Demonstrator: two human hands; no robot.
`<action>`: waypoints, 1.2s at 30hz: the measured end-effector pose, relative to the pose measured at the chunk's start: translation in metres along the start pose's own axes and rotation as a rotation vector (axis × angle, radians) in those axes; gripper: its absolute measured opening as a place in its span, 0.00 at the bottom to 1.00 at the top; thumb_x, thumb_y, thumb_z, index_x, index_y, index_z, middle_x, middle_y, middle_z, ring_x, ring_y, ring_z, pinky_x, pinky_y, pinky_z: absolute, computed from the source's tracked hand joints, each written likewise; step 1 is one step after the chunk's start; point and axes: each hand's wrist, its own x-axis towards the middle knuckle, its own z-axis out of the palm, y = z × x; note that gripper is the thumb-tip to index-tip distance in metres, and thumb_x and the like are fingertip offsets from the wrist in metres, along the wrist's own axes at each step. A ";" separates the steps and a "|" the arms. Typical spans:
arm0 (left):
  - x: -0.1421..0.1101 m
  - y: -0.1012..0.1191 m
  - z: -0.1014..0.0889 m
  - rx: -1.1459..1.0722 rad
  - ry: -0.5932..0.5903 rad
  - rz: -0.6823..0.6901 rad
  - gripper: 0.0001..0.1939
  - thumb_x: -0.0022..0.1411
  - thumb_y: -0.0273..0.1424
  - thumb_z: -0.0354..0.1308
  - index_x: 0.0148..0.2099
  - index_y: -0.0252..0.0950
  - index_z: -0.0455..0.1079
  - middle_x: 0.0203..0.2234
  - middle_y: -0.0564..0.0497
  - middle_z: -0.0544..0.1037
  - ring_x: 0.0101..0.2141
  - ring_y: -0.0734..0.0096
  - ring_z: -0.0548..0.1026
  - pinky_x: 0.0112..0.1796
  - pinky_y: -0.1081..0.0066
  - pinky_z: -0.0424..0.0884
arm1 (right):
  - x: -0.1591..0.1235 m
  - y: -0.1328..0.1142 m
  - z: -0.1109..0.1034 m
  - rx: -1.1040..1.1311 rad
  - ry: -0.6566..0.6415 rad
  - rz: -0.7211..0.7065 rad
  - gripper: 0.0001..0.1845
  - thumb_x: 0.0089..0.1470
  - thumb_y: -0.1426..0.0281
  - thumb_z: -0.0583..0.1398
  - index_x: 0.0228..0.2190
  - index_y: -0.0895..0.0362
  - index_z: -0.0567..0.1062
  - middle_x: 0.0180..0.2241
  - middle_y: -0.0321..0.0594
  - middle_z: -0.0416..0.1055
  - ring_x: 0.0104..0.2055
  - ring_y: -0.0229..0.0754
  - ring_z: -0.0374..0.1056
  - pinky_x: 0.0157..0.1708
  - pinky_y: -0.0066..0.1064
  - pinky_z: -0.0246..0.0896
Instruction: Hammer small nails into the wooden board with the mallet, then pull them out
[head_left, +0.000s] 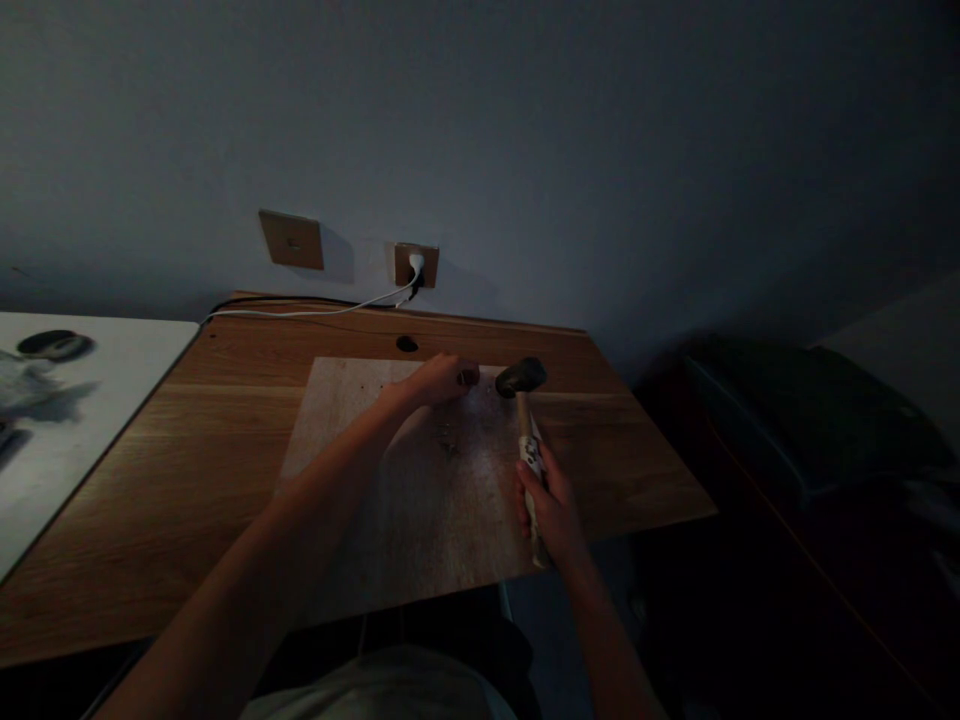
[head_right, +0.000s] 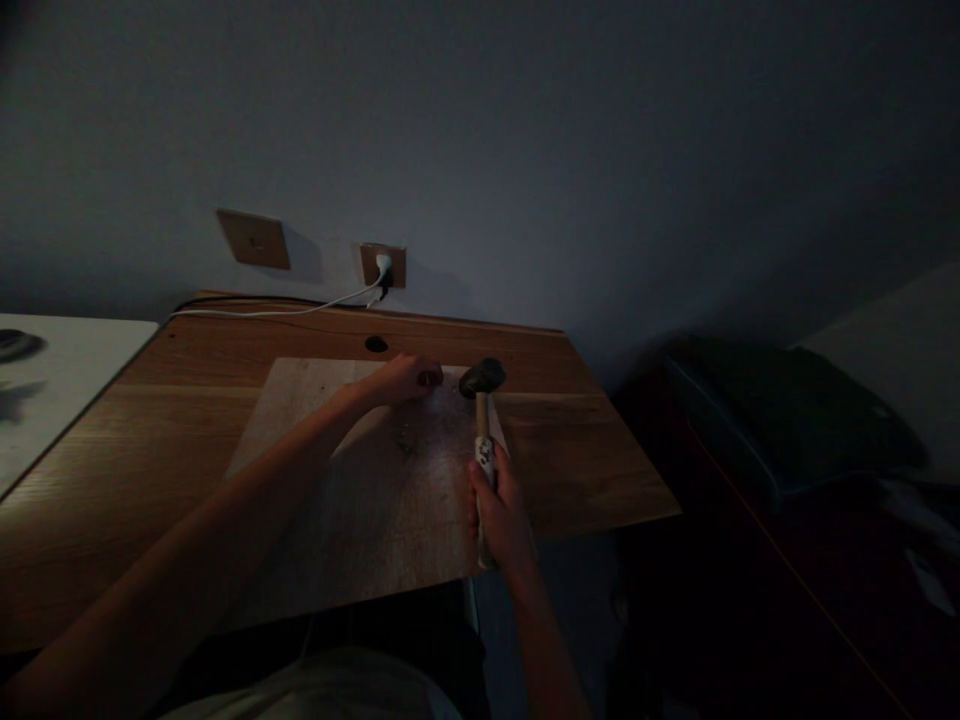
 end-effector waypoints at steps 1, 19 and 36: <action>0.000 -0.001 0.001 -0.016 -0.002 0.000 0.15 0.53 0.19 0.60 0.42 0.36 0.80 0.36 0.49 0.84 0.37 0.67 0.81 0.40 0.73 0.73 | 0.000 0.000 0.000 -0.003 0.001 0.001 0.27 0.59 0.53 0.62 0.55 0.51 0.69 0.20 0.22 0.62 0.13 0.32 0.54 0.10 0.22 0.54; -0.002 -0.013 0.010 -0.242 0.068 -0.090 0.20 0.51 0.20 0.64 0.48 0.35 0.77 0.35 0.50 0.85 0.36 0.66 0.83 0.41 0.71 0.76 | 0.000 -0.015 0.027 -0.073 -0.062 -0.080 0.31 0.61 0.55 0.59 0.61 0.56 0.66 0.18 0.22 0.59 0.14 0.32 0.54 0.10 0.22 0.54; -0.004 -0.011 0.008 -0.255 0.084 -0.067 0.21 0.51 0.23 0.63 0.49 0.34 0.77 0.35 0.50 0.85 0.36 0.65 0.82 0.41 0.71 0.75 | -0.003 -0.026 0.020 -0.281 -0.018 -0.076 0.34 0.60 0.59 0.60 0.65 0.54 0.68 0.15 0.26 0.62 0.14 0.38 0.58 0.14 0.27 0.55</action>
